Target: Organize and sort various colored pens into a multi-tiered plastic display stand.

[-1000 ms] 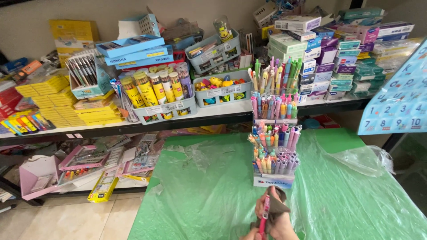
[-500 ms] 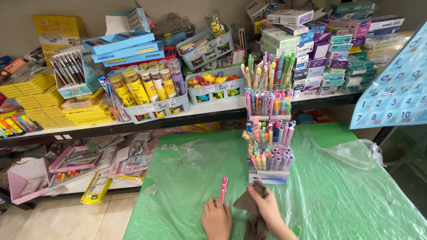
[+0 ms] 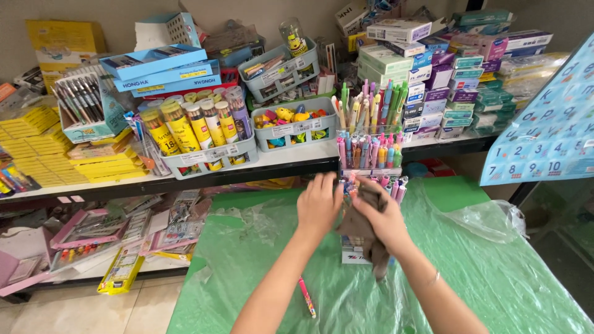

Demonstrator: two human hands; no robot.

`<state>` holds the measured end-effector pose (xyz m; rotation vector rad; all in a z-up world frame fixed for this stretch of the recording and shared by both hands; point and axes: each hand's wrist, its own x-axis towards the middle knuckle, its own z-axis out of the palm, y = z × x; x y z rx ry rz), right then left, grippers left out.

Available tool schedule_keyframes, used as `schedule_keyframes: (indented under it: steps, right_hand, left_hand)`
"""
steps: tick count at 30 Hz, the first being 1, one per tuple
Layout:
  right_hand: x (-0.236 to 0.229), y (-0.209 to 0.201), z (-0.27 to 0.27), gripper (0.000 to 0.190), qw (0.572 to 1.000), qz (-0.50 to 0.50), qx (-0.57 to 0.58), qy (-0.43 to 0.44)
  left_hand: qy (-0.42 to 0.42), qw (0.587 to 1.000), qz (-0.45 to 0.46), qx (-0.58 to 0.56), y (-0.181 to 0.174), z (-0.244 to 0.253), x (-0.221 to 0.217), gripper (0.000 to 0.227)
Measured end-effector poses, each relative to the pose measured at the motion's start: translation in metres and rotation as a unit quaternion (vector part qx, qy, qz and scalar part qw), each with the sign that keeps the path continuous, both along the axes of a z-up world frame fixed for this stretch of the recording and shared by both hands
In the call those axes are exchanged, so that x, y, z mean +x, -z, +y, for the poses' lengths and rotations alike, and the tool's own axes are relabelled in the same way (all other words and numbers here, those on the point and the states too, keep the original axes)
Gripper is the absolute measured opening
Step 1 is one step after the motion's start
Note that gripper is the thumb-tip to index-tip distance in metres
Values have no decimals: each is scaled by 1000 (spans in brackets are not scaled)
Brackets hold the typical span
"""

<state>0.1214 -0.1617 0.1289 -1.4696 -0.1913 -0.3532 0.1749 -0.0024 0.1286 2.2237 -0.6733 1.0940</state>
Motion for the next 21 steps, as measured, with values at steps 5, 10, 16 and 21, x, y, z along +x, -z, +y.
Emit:
schedule_keyframes:
  steps: [5,10,16,21]
  right_hand:
    - [24,-43,-5,64,998,42,31,-36]
    - [38,-55,-7,72,989,94,73,-90]
    - [48,-38,-11,49,984,116,110,-75]
    - [38,-24,-22,28,994,-11,108,-11]
  left_hand:
    - [-43,999,-25,-9,-23,-24,51,34]
    - [-31,980,150,-126,-40,-35,71,34]
    - [-48,994,2,-97,-62,-28,87,31]
    - [15,978,8,-210,-100,3,68,33]
